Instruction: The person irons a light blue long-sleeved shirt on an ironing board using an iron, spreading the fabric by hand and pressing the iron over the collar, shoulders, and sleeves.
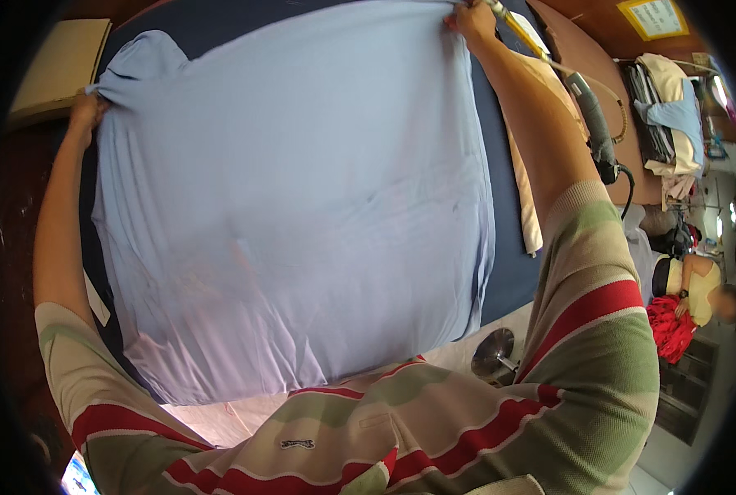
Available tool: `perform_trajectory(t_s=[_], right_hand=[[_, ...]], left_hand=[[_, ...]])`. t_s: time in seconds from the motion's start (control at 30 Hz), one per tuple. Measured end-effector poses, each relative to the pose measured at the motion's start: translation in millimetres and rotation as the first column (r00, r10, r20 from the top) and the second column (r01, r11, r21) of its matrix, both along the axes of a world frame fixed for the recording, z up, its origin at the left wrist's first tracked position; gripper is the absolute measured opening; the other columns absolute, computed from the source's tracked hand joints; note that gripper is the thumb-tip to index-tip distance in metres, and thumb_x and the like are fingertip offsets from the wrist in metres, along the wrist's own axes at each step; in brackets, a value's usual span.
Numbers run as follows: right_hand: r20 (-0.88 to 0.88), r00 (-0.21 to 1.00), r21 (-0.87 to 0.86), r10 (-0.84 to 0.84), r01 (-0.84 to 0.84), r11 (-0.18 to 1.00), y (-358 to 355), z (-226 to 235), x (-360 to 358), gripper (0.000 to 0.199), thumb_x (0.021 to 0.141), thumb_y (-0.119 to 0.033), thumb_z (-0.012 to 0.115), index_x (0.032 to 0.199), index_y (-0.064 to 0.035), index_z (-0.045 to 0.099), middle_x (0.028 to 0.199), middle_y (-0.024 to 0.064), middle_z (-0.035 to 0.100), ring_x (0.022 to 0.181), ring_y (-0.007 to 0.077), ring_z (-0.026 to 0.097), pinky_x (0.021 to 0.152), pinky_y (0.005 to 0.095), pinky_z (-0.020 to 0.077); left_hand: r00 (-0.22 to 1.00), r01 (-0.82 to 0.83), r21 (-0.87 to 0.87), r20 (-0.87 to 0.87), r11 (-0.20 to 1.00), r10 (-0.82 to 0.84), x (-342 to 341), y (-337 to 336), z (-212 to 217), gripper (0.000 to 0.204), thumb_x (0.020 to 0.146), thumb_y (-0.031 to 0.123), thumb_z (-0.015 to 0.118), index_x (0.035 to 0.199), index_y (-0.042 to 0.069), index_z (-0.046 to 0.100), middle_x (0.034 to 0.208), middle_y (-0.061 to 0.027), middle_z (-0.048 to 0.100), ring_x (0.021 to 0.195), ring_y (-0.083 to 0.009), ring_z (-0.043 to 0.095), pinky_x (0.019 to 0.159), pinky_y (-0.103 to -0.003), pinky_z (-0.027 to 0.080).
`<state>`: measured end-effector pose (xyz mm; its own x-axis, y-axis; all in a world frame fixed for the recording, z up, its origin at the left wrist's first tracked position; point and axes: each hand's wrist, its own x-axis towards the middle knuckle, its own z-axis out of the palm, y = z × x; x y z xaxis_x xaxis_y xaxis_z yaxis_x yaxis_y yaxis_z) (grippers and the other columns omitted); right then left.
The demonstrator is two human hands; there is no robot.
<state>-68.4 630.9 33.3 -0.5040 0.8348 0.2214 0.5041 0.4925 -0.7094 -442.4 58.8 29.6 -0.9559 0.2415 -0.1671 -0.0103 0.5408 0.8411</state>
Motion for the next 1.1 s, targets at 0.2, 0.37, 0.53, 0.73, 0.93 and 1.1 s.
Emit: perform_trajectory(t_s=[0.2, 0.37, 0.53, 0.73, 0.93, 1.1], right_hand=[[-0.294, 0.915, 0.306, 0.275, -0.182, 0.934, -9, -4, 1, 0.048, 0.084, -0.013, 0.054, 0.128, -0.0003, 0.040, 0.125, 0.0252, 0.048, 0.118, 0.0309, 0.045, 0.101, 0.0397, 0.0335], [0.216, 0.783, 0.359, 0.583, -0.619, 0.699, -112, -3, 118, 0.050, 0.083, -0.019, 0.062, 0.127, -0.0045, 0.045, 0.131, 0.0185, 0.045, 0.124, 0.0335, 0.041, 0.102, 0.0379, 0.0335], [0.243, 0.930, 0.092, 0.276, -0.305, 0.948, -221, 8, 311, 0.042, 0.083, -0.021, 0.062, 0.117, 0.0017, 0.051, 0.115, 0.0193, 0.053, 0.110, 0.0345, 0.049, 0.095, 0.0385, 0.0372], [0.552, 0.826, 0.208, 0.117, -0.272, 0.939, -300, -1, 415, 0.022, 0.080, -0.018, 0.064, 0.079, 0.0004, 0.053, 0.094, 0.0176, 0.053, 0.087, 0.0359, 0.050, 0.076, 0.0447, 0.0396], [0.587, 0.806, 0.111, 0.074, -0.171, 0.979, -284, -7, 440, 0.017, 0.082, -0.017, 0.058, 0.084, -0.0010, 0.053, 0.089, 0.0164, 0.056, 0.088, 0.0349, 0.053, 0.073, 0.0448, 0.0414], [0.636, 0.763, 0.216, 0.110, -0.314, 0.925, -297, -4, 411, 0.020, 0.078, -0.023, 0.064, 0.085, -0.0062, 0.056, 0.089, 0.0128, 0.053, 0.087, 0.0340, 0.053, 0.071, 0.0446, 0.0420]], left_hand=[[0.924, -0.016, 0.167, -0.375, 0.986, 0.078, -3, 48, 7, 0.049, 0.092, 0.028, 0.051, 0.131, 0.001, 0.040, 0.122, -0.0155, 0.053, 0.108, -0.0230, 0.053, 0.094, -0.032, 0.039], [0.793, 0.214, -0.216, -0.531, 0.953, -0.299, 182, 5, -4, 0.062, 0.093, 0.026, 0.049, 0.144, 0.006, 0.021, 0.144, -0.0162, 0.031, 0.133, -0.0287, 0.031, 0.107, -0.036, 0.026], [0.571, 0.215, -0.531, -0.613, 0.819, -0.547, 380, -80, 9, 0.042, 0.084, 0.020, 0.056, 0.122, 0.006, 0.052, 0.128, -0.0131, 0.050, 0.122, -0.0294, 0.044, 0.099, -0.044, 0.031], [0.883, -0.116, -0.468, -0.453, 0.876, -0.125, 533, -106, -11, 0.034, 0.081, 0.020, 0.058, 0.115, 0.012, 0.057, 0.128, -0.0095, 0.049, 0.121, -0.0294, 0.043, 0.099, -0.049, 0.027], [0.891, -0.178, -0.520, -0.445, 0.835, -0.087, 546, -98, -13, 0.037, 0.083, 0.025, 0.058, 0.118, 0.016, 0.055, 0.134, -0.0087, 0.044, 0.125, -0.0280, 0.039, 0.100, -0.050, 0.024], [0.755, -0.558, -0.465, -0.629, 0.688, 0.187, 527, -144, -42, 0.046, 0.087, 0.029, 0.055, 0.129, 0.012, 0.047, 0.135, -0.0122, 0.044, 0.128, -0.0311, 0.036, 0.101, -0.051, 0.024]])
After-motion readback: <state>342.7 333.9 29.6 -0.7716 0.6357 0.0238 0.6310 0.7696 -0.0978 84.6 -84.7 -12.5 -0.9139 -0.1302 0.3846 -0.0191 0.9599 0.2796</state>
